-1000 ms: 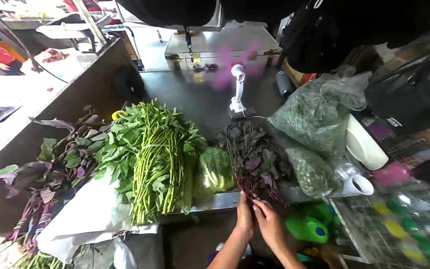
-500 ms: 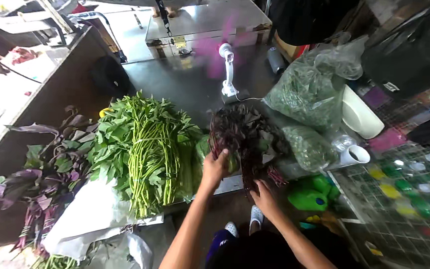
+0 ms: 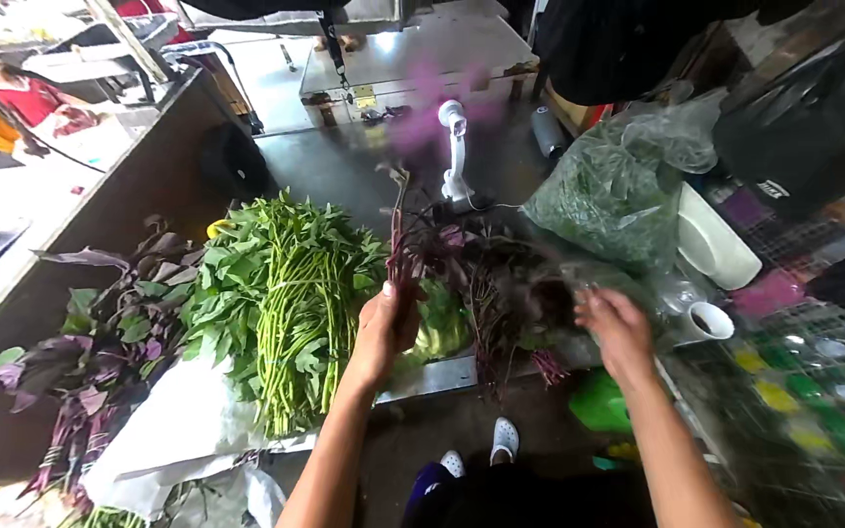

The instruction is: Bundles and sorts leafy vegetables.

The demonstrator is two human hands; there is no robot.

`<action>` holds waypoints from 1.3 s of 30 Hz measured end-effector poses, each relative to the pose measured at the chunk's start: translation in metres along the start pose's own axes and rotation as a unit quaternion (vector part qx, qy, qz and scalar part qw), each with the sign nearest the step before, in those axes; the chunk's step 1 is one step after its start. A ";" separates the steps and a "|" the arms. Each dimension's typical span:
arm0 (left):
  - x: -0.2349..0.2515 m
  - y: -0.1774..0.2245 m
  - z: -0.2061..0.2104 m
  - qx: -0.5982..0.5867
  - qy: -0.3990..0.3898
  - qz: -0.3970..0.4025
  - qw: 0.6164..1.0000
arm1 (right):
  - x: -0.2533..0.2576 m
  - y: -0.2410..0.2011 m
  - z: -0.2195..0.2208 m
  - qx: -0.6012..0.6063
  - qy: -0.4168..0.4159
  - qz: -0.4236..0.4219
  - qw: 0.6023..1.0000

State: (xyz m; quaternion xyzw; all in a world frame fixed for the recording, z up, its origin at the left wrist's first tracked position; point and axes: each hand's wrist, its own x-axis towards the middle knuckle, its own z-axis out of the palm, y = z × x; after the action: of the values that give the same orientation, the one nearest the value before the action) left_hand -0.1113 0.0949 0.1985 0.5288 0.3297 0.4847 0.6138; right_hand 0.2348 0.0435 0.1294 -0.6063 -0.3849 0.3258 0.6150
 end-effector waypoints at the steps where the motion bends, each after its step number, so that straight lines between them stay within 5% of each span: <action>1: -0.001 0.000 0.005 -0.016 -0.007 0.006 1.000 | 0.002 -0.015 -0.006 0.023 0.010 -0.023 0.999; 4: 0.001 -0.005 0.018 -0.078 -0.012 0.009 0.997 | 0.007 -0.042 -0.020 0.012 0.030 -0.091 0.995; 7: 0.003 -0.007 0.027 -0.083 0.011 0.005 0.996 | 0.020 -0.021 -0.025 -0.056 0.024 -0.079 0.995; 12: 0.000 0.005 0.041 0.158 0.051 0.045 0.985 | -0.020 0.050 -0.006 -0.295 0.039 -0.060 0.953; 14: -0.003 0.011 0.047 0.219 0.059 0.053 0.973 | -0.059 0.074 0.018 -0.340 -0.026 -0.058 0.938; 18: -0.003 0.016 0.051 0.256 0.067 0.075 0.961 | -0.103 0.113 0.072 -0.427 -0.278 0.128 0.851; 20: -0.002 0.016 0.050 0.247 0.058 0.077 0.964 | -0.101 0.111 0.079 -0.450 -0.300 0.169 0.824; 22: 0.000 0.013 0.046 0.190 0.040 0.049 0.980 | -0.093 0.101 0.074 -0.435 -0.276 0.175 0.839; 25: 0.003 -0.017 0.048 -0.025 0.045 -0.049 0.997 | -0.082 0.076 0.043 -0.300 -0.164 0.142 0.929; 27: 0.001 -0.059 0.052 -0.161 0.080 -0.154 0.972 | -0.075 0.052 0.012 -0.128 -0.065 0.134 0.980; 30: -0.017 -0.139 0.062 -0.226 0.149 -0.283 0.920 | -0.064 0.003 -0.033 0.080 0.040 0.116 0.989; 34: -0.054 -0.191 0.091 -0.205 0.174 -0.326 0.906 | -0.063 -0.057 -0.070 0.046 0.039 -0.013 0.998; 39: -0.068 -0.195 0.122 -0.183 0.116 -0.332 0.918 | -0.060 -0.105 -0.069 -0.066 0.052 -0.126 0.988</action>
State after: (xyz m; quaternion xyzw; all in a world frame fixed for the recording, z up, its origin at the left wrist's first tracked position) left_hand 0.0278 -0.0034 0.0293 0.2074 0.4603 0.3629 0.7832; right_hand 0.2582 -0.0478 0.2319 -0.6078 -0.4467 0.1877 0.6291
